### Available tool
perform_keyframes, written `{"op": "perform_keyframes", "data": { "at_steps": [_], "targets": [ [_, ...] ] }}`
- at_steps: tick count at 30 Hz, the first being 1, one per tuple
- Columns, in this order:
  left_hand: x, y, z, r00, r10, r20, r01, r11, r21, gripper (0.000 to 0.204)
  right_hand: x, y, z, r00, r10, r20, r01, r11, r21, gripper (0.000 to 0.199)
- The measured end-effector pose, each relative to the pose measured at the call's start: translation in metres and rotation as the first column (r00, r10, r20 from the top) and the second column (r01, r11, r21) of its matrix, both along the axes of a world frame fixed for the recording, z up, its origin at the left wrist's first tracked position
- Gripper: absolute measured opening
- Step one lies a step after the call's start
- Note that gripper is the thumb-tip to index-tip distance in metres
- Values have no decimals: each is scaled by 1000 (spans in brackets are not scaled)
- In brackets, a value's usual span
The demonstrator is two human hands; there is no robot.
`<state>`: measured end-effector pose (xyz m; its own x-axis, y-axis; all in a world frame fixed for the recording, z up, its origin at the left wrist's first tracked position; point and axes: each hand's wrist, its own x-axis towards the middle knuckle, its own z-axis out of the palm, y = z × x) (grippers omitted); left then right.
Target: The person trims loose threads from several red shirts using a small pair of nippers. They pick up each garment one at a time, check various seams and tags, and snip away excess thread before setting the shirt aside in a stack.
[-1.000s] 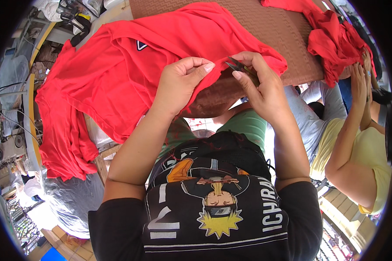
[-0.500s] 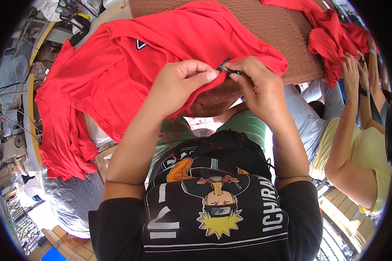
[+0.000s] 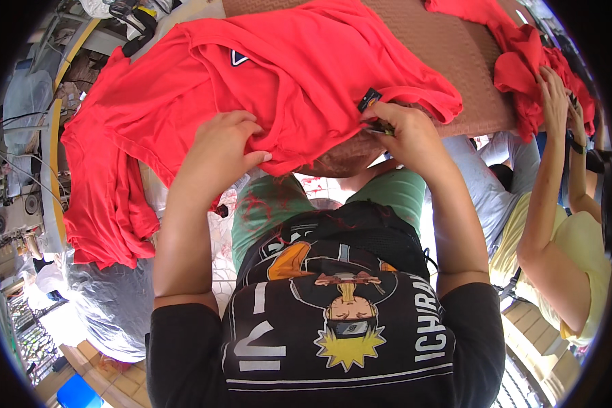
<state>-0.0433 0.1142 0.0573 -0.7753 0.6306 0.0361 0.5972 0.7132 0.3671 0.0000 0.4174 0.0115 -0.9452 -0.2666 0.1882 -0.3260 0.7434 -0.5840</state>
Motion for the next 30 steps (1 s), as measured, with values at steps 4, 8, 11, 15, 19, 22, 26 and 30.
{"op": "perform_keyframes", "data": {
  "at_steps": [4, 8, 11, 15, 19, 22, 26, 30],
  "targets": [
    [5, 10, 3, 969, -3, 245, -129, 843, 522, 23, -2, 18, 35, 883, -342, -321, 248, 921, -300, 16],
    [11, 32, 24, 909, -145, 391, -329, 324, 887, 16, -14, 58, 61, 781, -498, -376, 203, 773, -601, 11],
    [-11, 37, -7, 854, -76, 515, -446, 404, 799, 20, -26, 82, 55, 866, -373, -333, 330, 927, -179, 15],
    [-20, 29, -39, 769, -93, 633, -551, 407, 729, 22, -24, 84, 52, 969, -205, -140, 229, 954, 192, 21],
    [-16, 32, -33, 757, -104, 645, -568, 385, 728, 23, -20, 76, 70, 958, -220, 186, 197, 971, 133, 30],
    [-17, 36, -28, 765, -70, 640, -561, 415, 716, 24, -22, 64, 54, 939, -268, 214, 213, 945, 248, 31],
    [-12, 40, -13, 750, -140, 646, -552, 407, 728, 23, -31, 77, 27, 960, -279, -13, 265, 894, 361, 26],
    [3, 48, -3, 747, -228, 624, -544, 330, 772, 21, -41, 101, 49, 838, -407, -363, 438, 899, 2, 24]
  ]
}}
